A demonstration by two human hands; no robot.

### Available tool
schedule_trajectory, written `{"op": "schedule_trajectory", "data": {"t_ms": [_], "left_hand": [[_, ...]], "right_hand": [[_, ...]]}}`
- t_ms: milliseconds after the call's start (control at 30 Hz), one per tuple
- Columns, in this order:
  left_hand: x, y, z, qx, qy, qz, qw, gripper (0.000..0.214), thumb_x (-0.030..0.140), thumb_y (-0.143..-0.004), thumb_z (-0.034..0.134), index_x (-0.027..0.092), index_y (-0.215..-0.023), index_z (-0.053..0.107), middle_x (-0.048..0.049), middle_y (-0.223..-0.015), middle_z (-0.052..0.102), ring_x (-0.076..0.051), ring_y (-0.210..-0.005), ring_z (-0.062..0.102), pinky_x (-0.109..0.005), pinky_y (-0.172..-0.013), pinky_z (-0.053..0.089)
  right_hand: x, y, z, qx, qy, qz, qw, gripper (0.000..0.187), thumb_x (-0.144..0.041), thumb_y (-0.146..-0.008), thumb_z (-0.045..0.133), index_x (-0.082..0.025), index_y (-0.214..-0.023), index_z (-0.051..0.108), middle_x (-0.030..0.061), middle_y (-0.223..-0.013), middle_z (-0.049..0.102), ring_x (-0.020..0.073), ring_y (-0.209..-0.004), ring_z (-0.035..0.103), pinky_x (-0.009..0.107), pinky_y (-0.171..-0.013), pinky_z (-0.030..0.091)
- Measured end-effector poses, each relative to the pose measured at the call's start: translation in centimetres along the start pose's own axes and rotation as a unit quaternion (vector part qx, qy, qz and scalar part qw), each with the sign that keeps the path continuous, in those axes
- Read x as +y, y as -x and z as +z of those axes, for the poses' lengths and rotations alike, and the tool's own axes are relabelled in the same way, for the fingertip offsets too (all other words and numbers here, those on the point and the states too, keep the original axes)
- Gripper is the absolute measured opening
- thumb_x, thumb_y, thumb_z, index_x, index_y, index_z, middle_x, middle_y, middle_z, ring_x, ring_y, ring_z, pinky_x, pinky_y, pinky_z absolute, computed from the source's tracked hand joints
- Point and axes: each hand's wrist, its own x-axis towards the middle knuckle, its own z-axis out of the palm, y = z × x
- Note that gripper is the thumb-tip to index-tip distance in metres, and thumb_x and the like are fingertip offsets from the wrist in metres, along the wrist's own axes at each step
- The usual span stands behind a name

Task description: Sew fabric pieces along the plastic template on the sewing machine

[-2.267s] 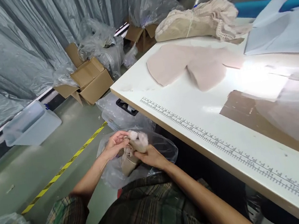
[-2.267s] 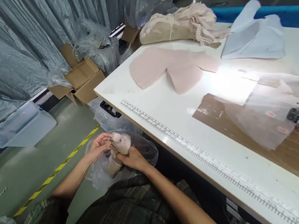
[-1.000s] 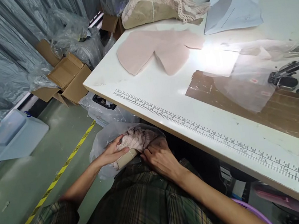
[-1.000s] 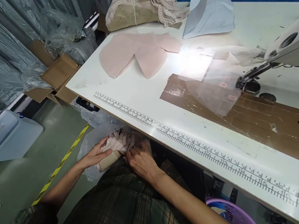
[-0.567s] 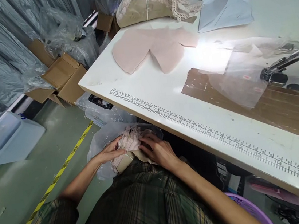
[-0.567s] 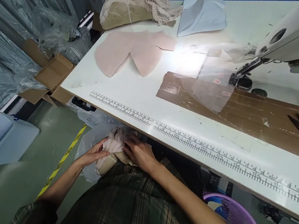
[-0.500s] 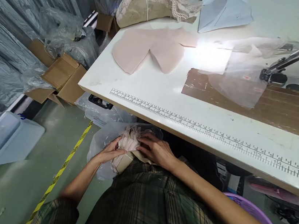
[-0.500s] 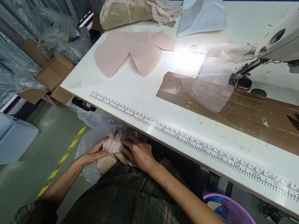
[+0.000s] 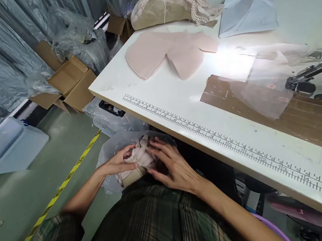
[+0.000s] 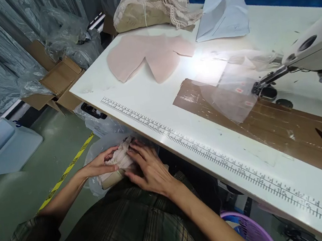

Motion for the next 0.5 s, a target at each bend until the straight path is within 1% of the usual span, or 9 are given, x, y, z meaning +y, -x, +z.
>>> {"op": "schedule_trajectory", "data": {"t_ms": [67,133,200,267,300,367,400,433,500], "left_hand": [[1.9,0.2,-0.2,-0.082,-0.025,0.03,0.996,0.087,0.036,-0.069,0.081,0.021,-0.144,0.041,-0.0112,-0.123,0.062,-0.029,-0.116,0.058,-0.036,-0.093,0.049],[4.0,-0.5,0.2,-0.17,-0.064,0.068,0.981,0.09,0.035,-0.069,0.081,0.022,-0.146,0.039,-0.0113,-0.124,0.062,-0.028,-0.111,0.061,-0.035,-0.089,0.051],[5.9,-2.3,1.1,-0.226,-0.1,0.099,0.964,0.093,0.036,-0.064,0.083,0.02,-0.145,0.04,-0.0118,-0.123,0.063,-0.028,-0.109,0.063,-0.034,-0.086,0.053],[7.4,-4.8,2.4,-0.266,-0.138,0.122,0.946,0.091,0.037,-0.059,0.086,0.018,-0.139,0.046,-0.0108,-0.117,0.066,-0.027,-0.105,0.064,-0.033,-0.084,0.053],[8.0,-6.1,3.0,-0.273,-0.164,0.128,0.939,0.085,0.036,-0.059,0.087,0.017,-0.133,0.051,-0.0095,-0.112,0.068,-0.026,-0.102,0.065,-0.032,-0.083,0.053],[8.6,-8.1,4.3,-0.239,-0.232,0.133,0.933,0.064,0.034,-0.063,0.085,0.016,-0.119,0.06,-0.0068,-0.101,0.071,-0.024,-0.095,0.066,-0.032,-0.081,0.053],[8.8,-8.6,4.8,-0.193,-0.27,0.138,0.933,0.051,0.031,-0.068,0.082,0.017,-0.113,0.062,-0.006,-0.098,0.071,-0.023,-0.093,0.067,-0.032,-0.082,0.052],[8.8,-8.9,5.3,-0.131,-0.306,0.148,0.931,0.04,0.029,-0.072,0.078,0.017,-0.107,0.065,-0.0058,-0.097,0.072,-0.023,-0.093,0.066,-0.032,-0.083,0.051],[8.5,-8.5,6.1,0.006,-0.357,0.181,0.917,0.02,0.026,-0.08,0.071,0.017,-0.098,0.067,-0.0061,-0.097,0.071,-0.024,-0.094,0.066,-0.033,-0.085,0.05]], "right_hand": [[-1.3,0.2,-2.4,-0.017,0.022,-0.027,0.999,0.065,-0.043,-0.091,0.058,-0.013,-0.145,0.04,0.0197,-0.149,0.041,0.0349,-0.144,0.027,0.061,-0.11,0.035],[-2.3,0.4,-4.6,-0.035,0.018,-0.034,0.999,0.072,-0.037,-0.09,0.059,-0.015,-0.151,0.03,0.0167,-0.155,0.033,0.0329,-0.147,0.02,0.059,-0.114,0.029],[-2.4,0.8,-6.0,-0.074,-0.011,-0.008,0.997,0.082,-0.034,-0.085,0.063,-0.014,-0.154,0.023,0.0166,-0.157,0.029,0.0321,-0.145,0.025,0.055,-0.116,0.029],[-1.4,1.5,-6.3,-0.12,-0.055,0.058,0.99,0.091,-0.037,-0.08,0.068,-0.012,-0.155,0.021,0.0183,-0.156,0.032,0.033,-0.141,0.035,0.051,-0.114,0.034],[-0.7,2.0,-6.2,-0.139,-0.075,0.1,0.982,0.094,-0.039,-0.078,0.07,-0.013,-0.155,0.022,0.0188,-0.154,0.035,0.0337,-0.137,0.04,0.05,-0.112,0.038],[1.1,3.4,-5.5,-0.18,-0.103,0.177,0.962,0.094,-0.044,-0.075,0.073,-0.016,-0.153,0.029,0.0171,-0.146,0.047,0.0353,-0.129,0.05,0.051,-0.108,0.042],[1.9,4.2,-5.1,-0.193,-0.114,0.209,0.952,0.093,-0.046,-0.073,0.074,-0.016,-0.151,0.033,0.017,-0.143,0.051,0.0361,-0.126,0.052,0.052,-0.106,0.044],[2.5,5.0,-4.5,-0.188,-0.125,0.236,0.945,0.088,-0.047,-0.074,0.073,-0.016,-0.149,0.037,0.0173,-0.142,0.052,0.0361,-0.126,0.053,0.052,-0.106,0.043],[3.1,6.2,-3.5,-0.142,-0.154,0.274,0.938,0.081,-0.048,-0.077,0.07,-0.015,-0.145,0.041,0.0179,-0.142,0.052,0.0349,-0.128,0.051,0.051,-0.107,0.042]]}}
